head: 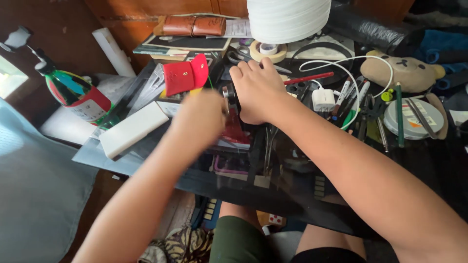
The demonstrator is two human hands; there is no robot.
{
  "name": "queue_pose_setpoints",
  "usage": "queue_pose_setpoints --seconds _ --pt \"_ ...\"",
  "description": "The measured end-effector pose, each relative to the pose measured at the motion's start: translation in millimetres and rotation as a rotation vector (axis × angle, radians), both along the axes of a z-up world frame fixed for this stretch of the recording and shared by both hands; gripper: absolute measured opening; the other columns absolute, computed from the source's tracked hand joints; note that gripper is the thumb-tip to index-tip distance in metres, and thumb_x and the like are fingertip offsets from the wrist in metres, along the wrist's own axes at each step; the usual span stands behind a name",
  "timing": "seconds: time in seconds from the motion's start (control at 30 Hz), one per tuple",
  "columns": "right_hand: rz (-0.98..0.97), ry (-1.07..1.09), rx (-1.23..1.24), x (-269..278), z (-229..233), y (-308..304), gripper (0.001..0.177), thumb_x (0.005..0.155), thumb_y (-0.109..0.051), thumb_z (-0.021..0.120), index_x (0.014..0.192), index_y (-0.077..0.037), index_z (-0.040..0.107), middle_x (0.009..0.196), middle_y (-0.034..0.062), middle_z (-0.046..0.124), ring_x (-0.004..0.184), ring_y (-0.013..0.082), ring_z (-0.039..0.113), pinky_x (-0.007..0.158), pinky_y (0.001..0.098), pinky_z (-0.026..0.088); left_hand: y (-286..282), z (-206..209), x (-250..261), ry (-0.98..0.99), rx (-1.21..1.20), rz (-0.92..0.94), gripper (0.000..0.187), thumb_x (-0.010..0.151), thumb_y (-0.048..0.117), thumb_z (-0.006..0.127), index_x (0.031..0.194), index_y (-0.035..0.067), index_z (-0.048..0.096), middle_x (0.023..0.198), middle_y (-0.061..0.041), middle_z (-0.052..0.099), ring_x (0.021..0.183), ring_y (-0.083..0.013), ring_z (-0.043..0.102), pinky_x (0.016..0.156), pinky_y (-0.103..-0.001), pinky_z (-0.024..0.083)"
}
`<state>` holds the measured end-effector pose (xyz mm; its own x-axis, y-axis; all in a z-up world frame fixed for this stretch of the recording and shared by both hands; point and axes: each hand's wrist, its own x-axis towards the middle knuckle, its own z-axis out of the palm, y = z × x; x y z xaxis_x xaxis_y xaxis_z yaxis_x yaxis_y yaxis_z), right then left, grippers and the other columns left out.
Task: The recorder sharpens several pencils using a manual table-mounted pencil sharpener and organizes stationery on a cluttered desk.
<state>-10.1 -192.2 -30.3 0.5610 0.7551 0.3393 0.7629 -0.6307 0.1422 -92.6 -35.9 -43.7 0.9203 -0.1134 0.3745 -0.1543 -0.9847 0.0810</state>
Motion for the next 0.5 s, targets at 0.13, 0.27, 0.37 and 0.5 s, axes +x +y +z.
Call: queue_pose_setpoints --seconds 0.13,0.27,0.37,0.5 --pt "0.004 -0.016 0.033 0 0 4 0.067 0.055 -0.019 0.078 0.115 0.001 0.056 0.111 0.0145 0.061 0.110 0.0294 0.057 0.095 0.0410 0.036 18 -75 34 -0.022 -0.080 -0.037 0.008 0.069 0.008 0.073 0.074 0.003 0.075 0.077 -0.023 0.071 0.079 -0.0420 0.071 0.075 -0.050 0.057" --pt "0.023 -0.061 0.010 1 -4 -3 0.067 0.056 -0.017 0.076 0.118 0.001 0.056 0.113 0.0138 0.062 0.112 0.0285 0.058 0.102 0.0428 0.034 36 -79 88 0.002 -0.111 0.056 0.017 0.066 0.014 0.079 0.075 0.001 0.073 0.079 -0.023 0.071 0.080 -0.0416 0.070 0.072 -0.049 0.057" --pt "0.043 -0.062 0.008 1 -2 -3 0.068 0.058 -0.015 0.075 0.121 0.000 0.055 0.115 0.0137 0.062 0.115 0.0285 0.058 0.107 0.0444 0.032 66 -54 139 -0.034 -0.039 0.093 0.012 0.067 0.014 0.079 0.076 0.006 0.076 0.080 -0.021 0.072 0.078 -0.0383 0.072 0.072 -0.046 0.058" --pt "0.038 -0.078 0.028 10 -3 -4 0.076 0.057 -0.014 0.074 0.126 0.005 0.051 0.117 0.0176 0.062 0.118 0.0321 0.056 0.111 0.0539 0.024 54 15 122 -0.117 -0.080 0.023 0.019 0.064 0.010 0.074 0.082 0.011 0.080 0.081 -0.019 0.073 0.077 -0.0351 0.073 0.076 -0.042 0.059"
